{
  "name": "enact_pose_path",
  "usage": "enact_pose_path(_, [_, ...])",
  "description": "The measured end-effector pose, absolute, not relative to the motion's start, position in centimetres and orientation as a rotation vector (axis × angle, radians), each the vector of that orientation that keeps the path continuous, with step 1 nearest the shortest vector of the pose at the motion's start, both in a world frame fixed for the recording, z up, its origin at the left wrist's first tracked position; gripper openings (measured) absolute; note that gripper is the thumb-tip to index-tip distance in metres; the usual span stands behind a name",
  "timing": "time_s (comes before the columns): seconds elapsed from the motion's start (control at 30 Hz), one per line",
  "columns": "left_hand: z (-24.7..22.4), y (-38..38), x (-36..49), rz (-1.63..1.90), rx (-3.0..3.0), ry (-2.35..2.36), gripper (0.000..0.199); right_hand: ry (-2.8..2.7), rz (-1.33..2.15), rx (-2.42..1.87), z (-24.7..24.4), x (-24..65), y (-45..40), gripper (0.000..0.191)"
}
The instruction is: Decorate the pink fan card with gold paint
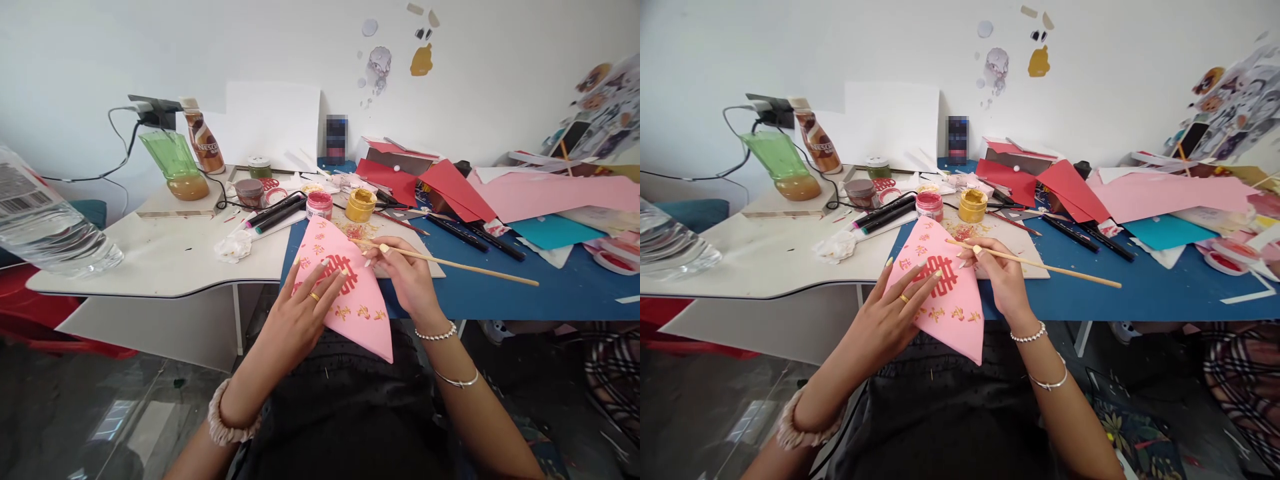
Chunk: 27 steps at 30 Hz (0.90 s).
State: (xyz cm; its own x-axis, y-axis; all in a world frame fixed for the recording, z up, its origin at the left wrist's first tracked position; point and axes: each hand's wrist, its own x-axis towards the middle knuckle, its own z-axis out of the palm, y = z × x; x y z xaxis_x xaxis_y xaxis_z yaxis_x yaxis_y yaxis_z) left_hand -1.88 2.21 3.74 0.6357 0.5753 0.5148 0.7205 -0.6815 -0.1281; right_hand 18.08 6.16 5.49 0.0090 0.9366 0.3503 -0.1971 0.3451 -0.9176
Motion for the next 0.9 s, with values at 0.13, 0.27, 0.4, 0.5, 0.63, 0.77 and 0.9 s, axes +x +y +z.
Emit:
enact_pose_path(0.13, [3.3, 1.7, -1.9, -0.655, -2.533, -1.046, 0.057, -1.257, 0.95, -0.836, 5.3, 18.0, 6.5, 0.011])
enact_pose_path(0.27, [2.9, 1.3, -1.9, -0.645, -2.506, -1.054, 0.056, -1.267, 0.892, -0.86, 4.4, 17.6, 6.7, 0.017])
enact_pose_path(0.4, [2.3, 1.2, -1.9, -0.647, -2.496, -1.063, 0.056, -1.254, 0.809, -0.893, 3.8, 17.3, 6.5, 0.025])
enact_pose_path(0.5, [2.1, 1.2, -1.9, -0.656, -2.486, -1.066, 0.058, -1.268, 0.756, -0.918, 3.6, 17.2, 6.2, 0.028])
enact_pose_path(0.63, [1.8, 1.1, -1.7, -0.661, -2.469, -1.081, 0.06, -1.329, 0.672, -0.975, 3.4, 17.1, 6.1, 0.03])
enact_pose_path(0.77, [1.6, 1.0, -1.5, -0.661, -2.455, -1.118, 0.06, -1.374, 0.591, -1.024, 3.1, 17.1, 6.0, 0.031])
enact_pose_path(0.9, [1.6, 0.8, -1.4, -0.666, -2.439, -1.122, 0.058, -1.404, 0.558, -1.035, 3.0, 17.1, 6.0, 0.031])
